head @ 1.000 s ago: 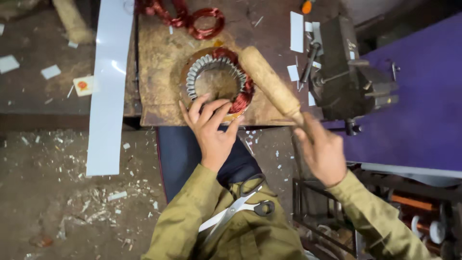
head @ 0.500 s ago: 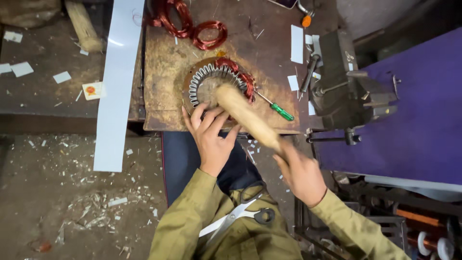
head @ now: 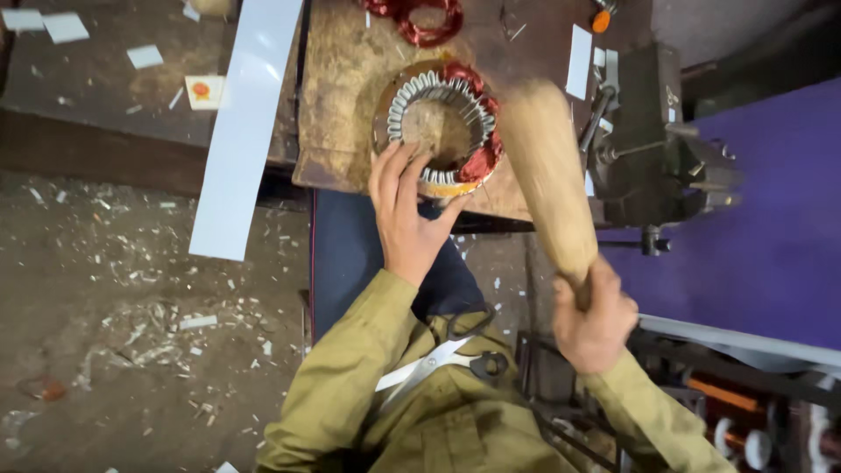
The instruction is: The person winds copper wire into the slots of a stator core, using a wooden mallet to tap the windings into place and a screwdriver to adjust the wire. They repeatedly tap and adjust the coil while seated with the workpiece on their lap.
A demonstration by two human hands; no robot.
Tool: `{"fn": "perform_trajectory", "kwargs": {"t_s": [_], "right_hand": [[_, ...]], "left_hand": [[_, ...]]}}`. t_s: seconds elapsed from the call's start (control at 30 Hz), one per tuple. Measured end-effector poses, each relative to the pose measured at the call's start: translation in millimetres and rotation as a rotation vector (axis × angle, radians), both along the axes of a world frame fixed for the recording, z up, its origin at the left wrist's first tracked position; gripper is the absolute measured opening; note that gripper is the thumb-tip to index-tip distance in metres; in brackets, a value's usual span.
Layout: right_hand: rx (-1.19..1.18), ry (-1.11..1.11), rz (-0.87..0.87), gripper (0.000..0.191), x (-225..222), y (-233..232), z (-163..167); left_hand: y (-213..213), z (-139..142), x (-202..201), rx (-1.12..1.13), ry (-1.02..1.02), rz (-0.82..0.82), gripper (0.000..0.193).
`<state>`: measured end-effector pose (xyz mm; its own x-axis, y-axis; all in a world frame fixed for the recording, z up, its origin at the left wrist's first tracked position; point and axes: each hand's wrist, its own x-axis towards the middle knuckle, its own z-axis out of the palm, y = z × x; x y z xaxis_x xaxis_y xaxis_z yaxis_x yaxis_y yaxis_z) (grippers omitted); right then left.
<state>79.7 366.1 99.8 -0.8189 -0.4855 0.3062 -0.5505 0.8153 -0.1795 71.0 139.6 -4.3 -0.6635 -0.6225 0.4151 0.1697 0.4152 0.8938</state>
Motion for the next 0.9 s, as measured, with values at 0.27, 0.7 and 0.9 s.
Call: {"fn": "perform_trajectory", "kwargs": {"t_s": [0.27, 0.7, 0.9], "right_hand": [[-0.135, -0.038, 0.004, 0.038, 2.9, -4.5, -13.5], [0.173, -0.072, 0.081, 0.042, -17.7, 8.9, -9.6], [-0.129, -0.119, 0.023, 0.027, -40.5, 30.5, -20.8]], "left_hand": [[-13.7, 3.2, 6.9, 0.014, -0.041, 0.016, 0.101], [-11.8, 1.8, 9.1, -0.117, 0.049, -0.008, 0.080], [-5.9, 8.5, 6.4, -0.173, 0.023, -0.073, 0.062]]}}
